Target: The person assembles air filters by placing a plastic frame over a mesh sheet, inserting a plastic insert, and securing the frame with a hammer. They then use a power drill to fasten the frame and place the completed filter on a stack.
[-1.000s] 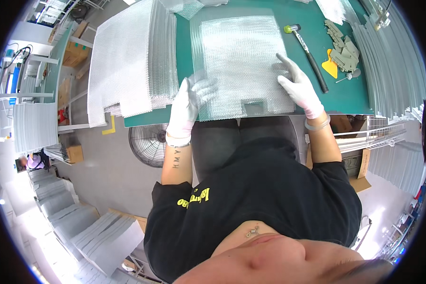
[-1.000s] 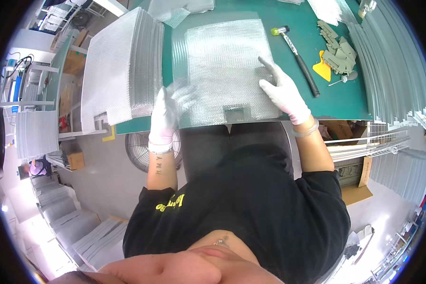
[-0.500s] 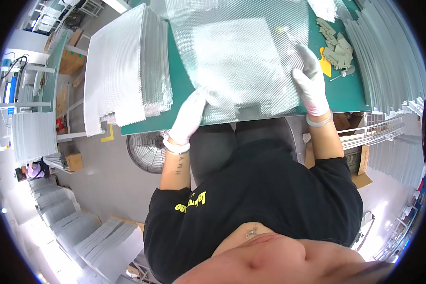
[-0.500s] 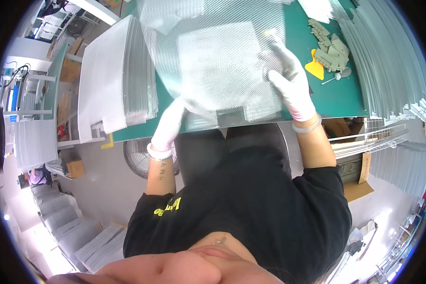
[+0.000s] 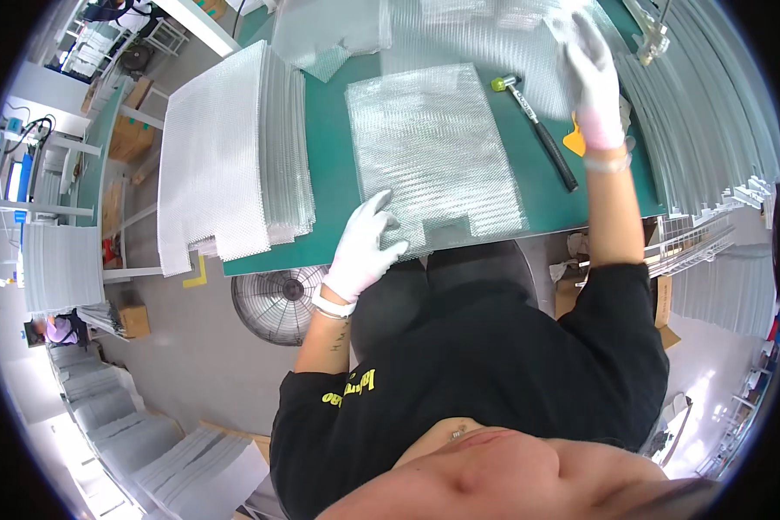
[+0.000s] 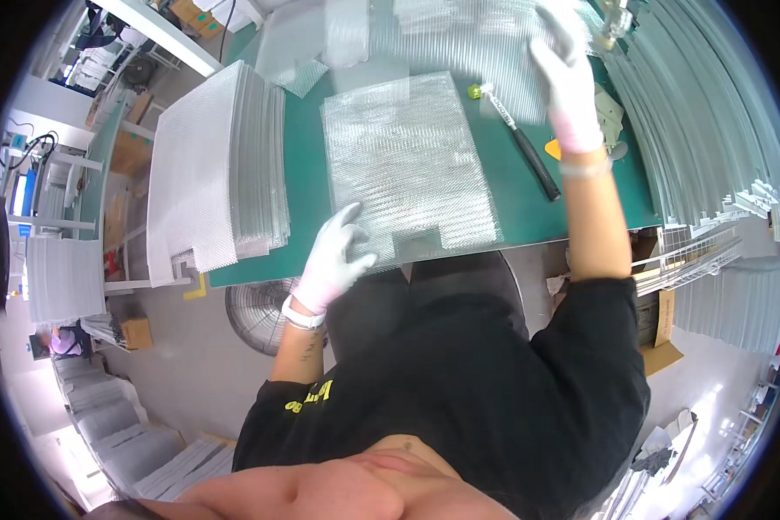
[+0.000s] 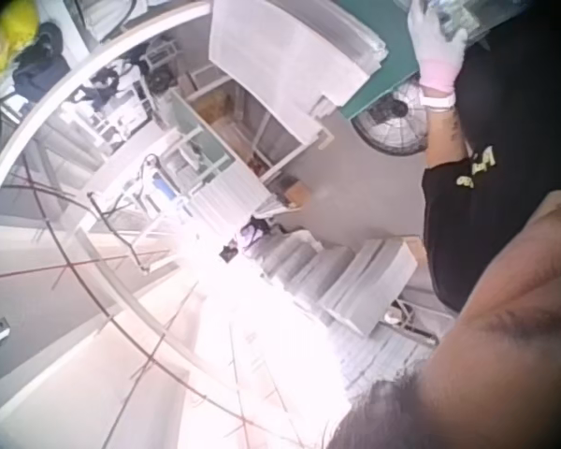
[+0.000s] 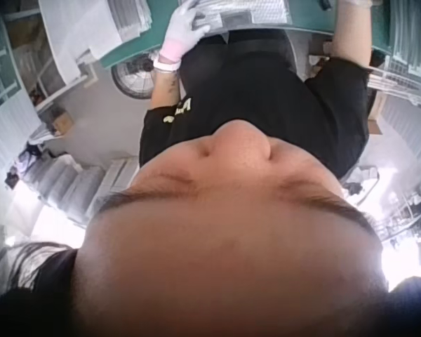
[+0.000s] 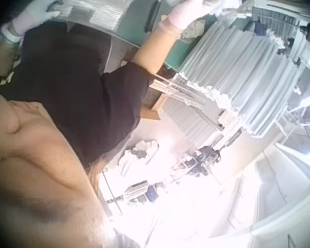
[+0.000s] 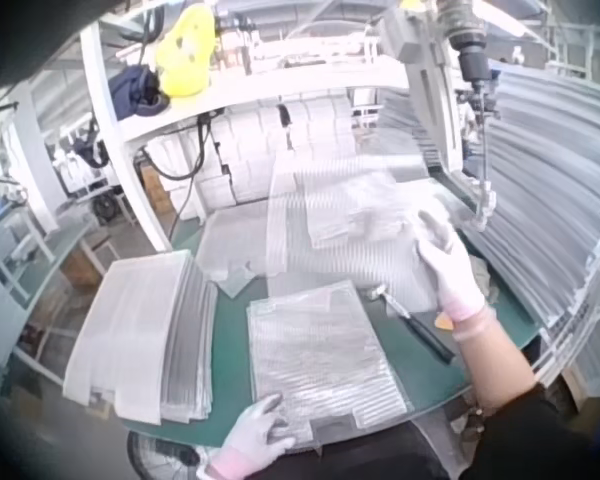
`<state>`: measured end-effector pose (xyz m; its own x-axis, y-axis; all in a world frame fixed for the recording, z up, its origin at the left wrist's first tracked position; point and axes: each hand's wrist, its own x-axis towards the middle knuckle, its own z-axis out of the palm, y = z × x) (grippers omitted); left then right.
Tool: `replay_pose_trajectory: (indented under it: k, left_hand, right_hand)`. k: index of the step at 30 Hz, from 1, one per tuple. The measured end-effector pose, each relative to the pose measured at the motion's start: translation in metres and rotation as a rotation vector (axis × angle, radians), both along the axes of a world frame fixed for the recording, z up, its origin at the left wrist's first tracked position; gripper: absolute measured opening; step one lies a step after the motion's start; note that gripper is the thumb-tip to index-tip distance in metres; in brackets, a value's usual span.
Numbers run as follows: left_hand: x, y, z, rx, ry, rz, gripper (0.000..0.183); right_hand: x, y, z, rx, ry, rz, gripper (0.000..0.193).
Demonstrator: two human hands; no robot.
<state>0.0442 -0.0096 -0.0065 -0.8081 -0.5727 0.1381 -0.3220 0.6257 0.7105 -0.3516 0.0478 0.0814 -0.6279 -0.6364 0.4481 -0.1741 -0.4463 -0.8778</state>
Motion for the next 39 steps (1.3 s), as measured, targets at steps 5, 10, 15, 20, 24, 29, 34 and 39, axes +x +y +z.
replay_pose_trajectory:
  k: [5,10,15,20,24,29,34,39]
  left_hand:
    - [-0.005,0.001,0.002,-0.084,0.005,-0.033,0.033]
    - [0.002,0.013,0.003,-0.274,-0.095,0.031,0.035]
    - [0.006,0.031,0.01,-0.344,-0.093,0.276,0.058]
    - [0.008,0.025,0.0,-0.231,-0.16,0.316,0.078]
    - [0.002,0.027,-0.007,-0.221,-0.107,0.294,0.073]
    - [-0.004,0.031,0.004,-0.027,0.09,0.34,0.066]
    - [-0.006,0.029,-0.004,0.293,0.311,0.44,0.052]
    - [-0.002,0.02,-0.013,0.188,0.167,0.401,0.053]
  right_hand:
    - [-0.111,-0.06,0.014,0.165,0.056,-0.092,0.069]
    - [-0.127,-0.052,0.009,0.544,0.109,-0.235,0.075]
    - [-0.012,0.022,-0.024,0.358,0.507,-0.541,0.05]
    - [0.1,0.106,-0.082,0.783,0.921,-0.088,0.055]
    - [0.131,0.105,-0.086,0.749,0.9,-0.104,0.06]
    - [0.124,0.099,-0.085,0.543,0.456,-0.117,0.06]
    - [0.129,0.097,-0.083,0.352,-0.013,-0.086,0.061]
    - [0.124,0.096,-0.098,0.492,0.086,-0.061,0.06]
